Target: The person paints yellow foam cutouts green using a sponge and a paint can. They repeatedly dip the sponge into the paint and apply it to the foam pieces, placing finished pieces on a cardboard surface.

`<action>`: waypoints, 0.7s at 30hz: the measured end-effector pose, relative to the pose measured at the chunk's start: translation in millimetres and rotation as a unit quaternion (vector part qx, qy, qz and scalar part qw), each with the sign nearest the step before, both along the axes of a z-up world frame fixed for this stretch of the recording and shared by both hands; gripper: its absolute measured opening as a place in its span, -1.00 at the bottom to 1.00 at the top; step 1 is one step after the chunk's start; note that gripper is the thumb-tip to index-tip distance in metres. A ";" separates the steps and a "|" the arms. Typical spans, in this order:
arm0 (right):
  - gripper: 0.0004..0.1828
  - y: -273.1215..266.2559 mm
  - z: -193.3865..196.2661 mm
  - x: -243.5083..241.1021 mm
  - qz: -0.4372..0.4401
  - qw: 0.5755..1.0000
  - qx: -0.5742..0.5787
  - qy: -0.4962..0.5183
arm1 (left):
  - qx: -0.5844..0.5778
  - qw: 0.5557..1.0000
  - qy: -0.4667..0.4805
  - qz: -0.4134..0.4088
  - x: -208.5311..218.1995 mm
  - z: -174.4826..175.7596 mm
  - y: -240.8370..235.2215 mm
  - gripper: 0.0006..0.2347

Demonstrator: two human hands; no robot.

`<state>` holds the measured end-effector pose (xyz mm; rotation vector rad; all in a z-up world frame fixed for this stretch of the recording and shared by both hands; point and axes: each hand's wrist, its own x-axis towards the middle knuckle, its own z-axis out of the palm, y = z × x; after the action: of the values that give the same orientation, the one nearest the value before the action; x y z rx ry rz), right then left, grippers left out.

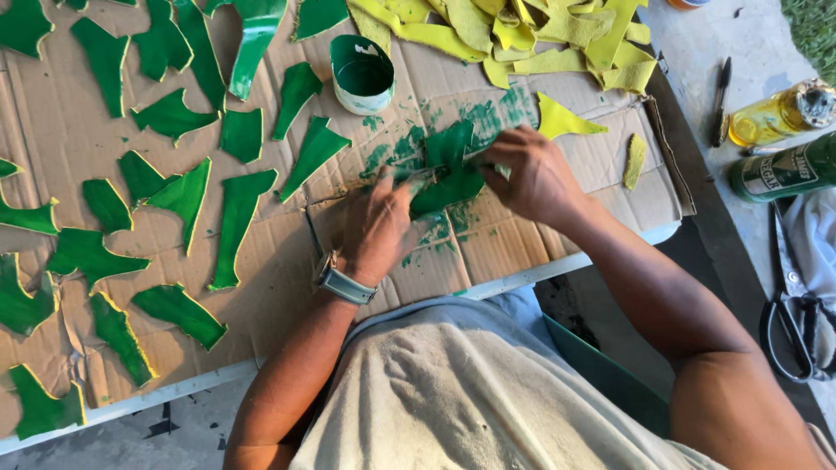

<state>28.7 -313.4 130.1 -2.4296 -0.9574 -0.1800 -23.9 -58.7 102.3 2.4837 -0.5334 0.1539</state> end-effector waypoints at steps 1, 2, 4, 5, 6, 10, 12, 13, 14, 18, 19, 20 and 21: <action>-0.87 2.9 -1.7 -2.7 0.021 1.000 -0.007 -0.004 | 0.005 1.000 0.003 0.008 1.8 1.0 -0.6 -0.58; -0.88 -2.0 -1.0 -8.3 0.042 0.999 -0.015 -0.009 | 0.009 1.000 0.005 0.015 2.1 0.6 -3.8 -0.62; -0.88 -7.4 -4.7 -11.5 0.031 0.999 -0.018 -0.023 | 0.004 1.000 0.010 0.015 2.6 -2.3 -4.5 -0.68; -0.85 -15.0 -5.2 -6.6 -0.001 0.999 -0.014 -0.031 | -0.005 1.000 0.012 0.008 1.3 -4.5 -3.3 -0.70; -0.82 -18.7 -7.0 6.4 -0.031 0.998 -0.010 -0.045 | -0.014 1.000 0.010 0.003 4.7 -5.4 -0.9 -0.72; -0.85 -55.1 -12.0 21.4 -0.136 0.990 0.028 0.019 | -0.023 1.000 0.006 -0.011 3.7 -3.4 -3.6 -0.75; -0.85 -51.7 -13.6 24.2 -0.122 0.991 0.052 0.010 | -0.008 0.996 -0.082 -0.019 0.1 10.8 0.5 -0.79; -0.85 -53.4 -7.0 17.6 -0.147 0.989 0.036 -0.005 | -0.024 0.995 -0.094 -0.013 -4.8 21.1 -2.6 -0.75; -0.84 -44.9 -4.2 17.7 -0.154 0.987 0.027 -0.021 | -0.033 0.993 -0.109 0.008 -11.5 32.5 1.0 -0.70; -0.90 -36.6 2.5 11.2 -0.158 0.984 0.076 -0.002 | -0.032 0.974 -0.208 0.086 -34.0 65.7 65.0 -0.62; -0.89 -35.3 -0.8 15.7 -0.157 0.985 0.073 -0.010 | -0.023 0.971 -0.207 0.119 -35.6 69.3 88.4 -0.61; -0.88 -39.3 -0.8 16.1 -0.163 0.984 0.066 -0.018 | -0.019 0.968 -0.205 0.146 -35.1 70.5 113.8 -0.60; -0.88 -42.3 -0.2 17.7 -0.161 0.984 0.059 -0.037 | 0.001 0.948 -0.255 0.189 -29.3 70.0 140.6 -0.61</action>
<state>46.4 -355.7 129.8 -2.4665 -0.5587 -0.4305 -53.2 81.9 172.2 2.5175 -0.2453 0.9658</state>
